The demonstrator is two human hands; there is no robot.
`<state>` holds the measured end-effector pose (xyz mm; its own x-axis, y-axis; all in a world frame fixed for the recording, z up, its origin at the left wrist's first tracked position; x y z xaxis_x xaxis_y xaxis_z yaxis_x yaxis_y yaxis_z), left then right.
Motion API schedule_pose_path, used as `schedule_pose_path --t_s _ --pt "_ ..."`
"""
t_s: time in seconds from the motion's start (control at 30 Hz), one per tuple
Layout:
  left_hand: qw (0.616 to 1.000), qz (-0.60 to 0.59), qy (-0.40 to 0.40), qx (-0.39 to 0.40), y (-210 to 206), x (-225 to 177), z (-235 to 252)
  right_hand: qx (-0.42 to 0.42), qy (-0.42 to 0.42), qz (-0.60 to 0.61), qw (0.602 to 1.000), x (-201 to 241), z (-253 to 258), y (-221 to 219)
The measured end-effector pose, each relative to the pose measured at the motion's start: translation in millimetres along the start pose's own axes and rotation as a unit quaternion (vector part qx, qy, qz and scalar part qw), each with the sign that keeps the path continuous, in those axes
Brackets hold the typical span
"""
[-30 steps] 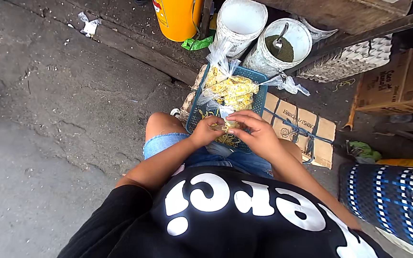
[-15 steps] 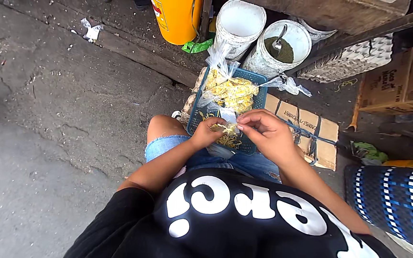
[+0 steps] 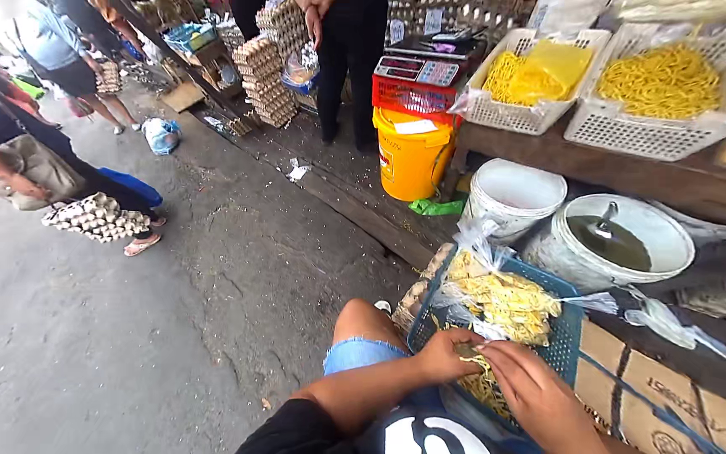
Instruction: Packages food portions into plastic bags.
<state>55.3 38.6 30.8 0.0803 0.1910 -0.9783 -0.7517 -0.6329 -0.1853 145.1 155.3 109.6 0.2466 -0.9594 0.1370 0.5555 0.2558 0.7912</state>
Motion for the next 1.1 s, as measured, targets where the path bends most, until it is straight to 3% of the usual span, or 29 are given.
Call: schedule_pose_path --t_s 0.23,0.37,0.53,0.7,0.83,1.0,1.1 --pt "0.999 -0.010 0.041 0.006 0.7 0.7 -0.3 0.128 -0.029 0.079 0.988 -14.5 -4.7 -0.3" --pt "0.998 0.025 0.044 0.024 -1.8 -0.2 -0.2 0.205 -0.102 0.114 0.967 -28.5 -12.3 -9.7" --pt "0.998 0.001 0.052 0.028 0.6 8.3 -1.8 0.206 -0.147 0.110 0.961 -28.2 -7.6 -0.3" --pt "0.994 0.048 0.089 0.041 -4.7 10.2 -4.5 0.183 -0.171 0.103 0.963 -32.0 2.2 19.2" --pt "0.996 0.078 0.036 0.025 -1.8 15.9 -5.7 0.175 -0.191 0.117 0.959 -32.9 10.6 30.8" --pt "0.997 0.070 0.004 0.031 -3.9 8.8 -9.8 0.290 -0.216 0.189 0.913 -26.9 20.9 38.2" --pt "0.997 0.058 -0.007 0.046 -3.2 16.1 -10.7 0.263 -0.233 0.178 0.919 -30.8 16.2 35.4"
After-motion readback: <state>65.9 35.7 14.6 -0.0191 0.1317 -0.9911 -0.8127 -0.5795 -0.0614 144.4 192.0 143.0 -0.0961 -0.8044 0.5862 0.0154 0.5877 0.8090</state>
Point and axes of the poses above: each hand's wrist, its own z-axis towards the middle knuckle, its own y-axis out of the back of the hand, x = y × z, the point moved 3 cm from there along z, towards the middle knuckle, and after that the axes turned 14 degrees about -z, right-handed, at the moved point
